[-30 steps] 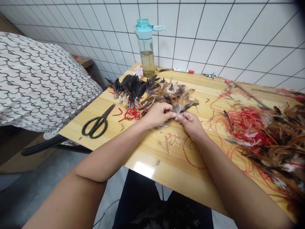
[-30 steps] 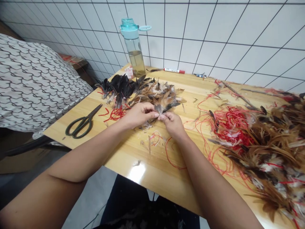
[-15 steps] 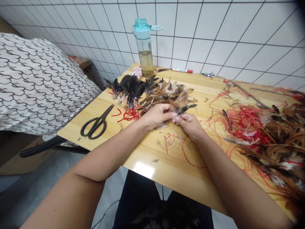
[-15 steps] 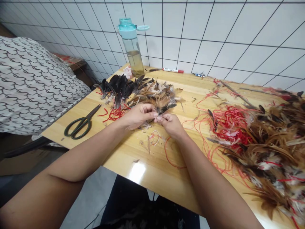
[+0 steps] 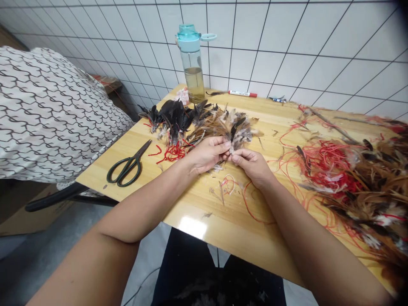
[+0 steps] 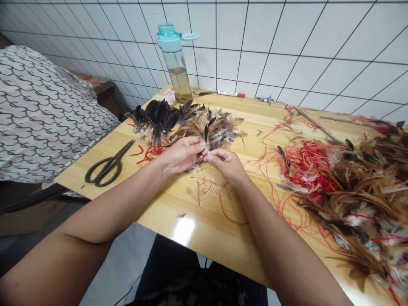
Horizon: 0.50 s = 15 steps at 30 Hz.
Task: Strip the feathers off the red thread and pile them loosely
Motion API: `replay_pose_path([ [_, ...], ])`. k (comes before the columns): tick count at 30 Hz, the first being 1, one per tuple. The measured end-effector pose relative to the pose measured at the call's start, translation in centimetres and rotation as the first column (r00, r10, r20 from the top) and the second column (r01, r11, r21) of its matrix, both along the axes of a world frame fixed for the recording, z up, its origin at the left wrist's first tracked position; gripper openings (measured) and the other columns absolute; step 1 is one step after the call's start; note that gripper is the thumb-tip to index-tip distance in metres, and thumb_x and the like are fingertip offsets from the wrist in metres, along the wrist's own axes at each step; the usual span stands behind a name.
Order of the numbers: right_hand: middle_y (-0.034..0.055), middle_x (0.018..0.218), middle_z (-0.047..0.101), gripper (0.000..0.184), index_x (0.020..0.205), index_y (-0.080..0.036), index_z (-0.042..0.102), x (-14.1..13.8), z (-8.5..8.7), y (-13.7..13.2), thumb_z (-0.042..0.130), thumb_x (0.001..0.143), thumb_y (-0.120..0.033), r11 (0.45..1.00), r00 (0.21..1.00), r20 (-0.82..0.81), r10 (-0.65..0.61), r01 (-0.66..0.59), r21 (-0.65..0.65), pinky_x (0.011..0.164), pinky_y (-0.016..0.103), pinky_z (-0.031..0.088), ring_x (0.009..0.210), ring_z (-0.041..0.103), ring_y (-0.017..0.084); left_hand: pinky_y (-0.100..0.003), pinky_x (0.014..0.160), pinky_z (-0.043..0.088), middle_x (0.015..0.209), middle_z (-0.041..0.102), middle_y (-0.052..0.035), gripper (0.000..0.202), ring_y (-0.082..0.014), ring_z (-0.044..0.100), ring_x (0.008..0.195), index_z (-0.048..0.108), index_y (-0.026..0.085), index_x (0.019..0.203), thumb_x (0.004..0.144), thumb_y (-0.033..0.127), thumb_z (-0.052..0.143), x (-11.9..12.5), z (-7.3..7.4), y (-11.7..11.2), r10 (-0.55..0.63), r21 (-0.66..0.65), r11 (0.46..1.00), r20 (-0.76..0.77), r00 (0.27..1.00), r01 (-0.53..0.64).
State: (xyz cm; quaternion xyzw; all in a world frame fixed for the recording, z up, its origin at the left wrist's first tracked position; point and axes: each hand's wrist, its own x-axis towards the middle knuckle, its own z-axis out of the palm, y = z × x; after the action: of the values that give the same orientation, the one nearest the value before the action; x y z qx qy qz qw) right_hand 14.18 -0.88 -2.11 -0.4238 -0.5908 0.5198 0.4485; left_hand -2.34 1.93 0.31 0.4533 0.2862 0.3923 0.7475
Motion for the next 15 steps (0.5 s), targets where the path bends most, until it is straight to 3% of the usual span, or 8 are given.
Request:
replay_pose_path([
  [15,0.0011,0.072,0.067,0.026,0.069,-0.02,0.066,-0.5,-0.07,-0.07,0.063,0.076,-0.046,0.994,0.993,0.069,-0.094,0.09,0.063,0.067,0.028,0.045,0.07,0.057,0.014,-0.021,0.063,0.04,0.065,0.055,0.0034,0.038,-0.0059,0.05,0.062,0.053,0.014,0.073,0.066,0.038,0.082,0.47,-0.05,-0.53,-0.006,0.032,0.999,-0.027,1.0,0.007],
])
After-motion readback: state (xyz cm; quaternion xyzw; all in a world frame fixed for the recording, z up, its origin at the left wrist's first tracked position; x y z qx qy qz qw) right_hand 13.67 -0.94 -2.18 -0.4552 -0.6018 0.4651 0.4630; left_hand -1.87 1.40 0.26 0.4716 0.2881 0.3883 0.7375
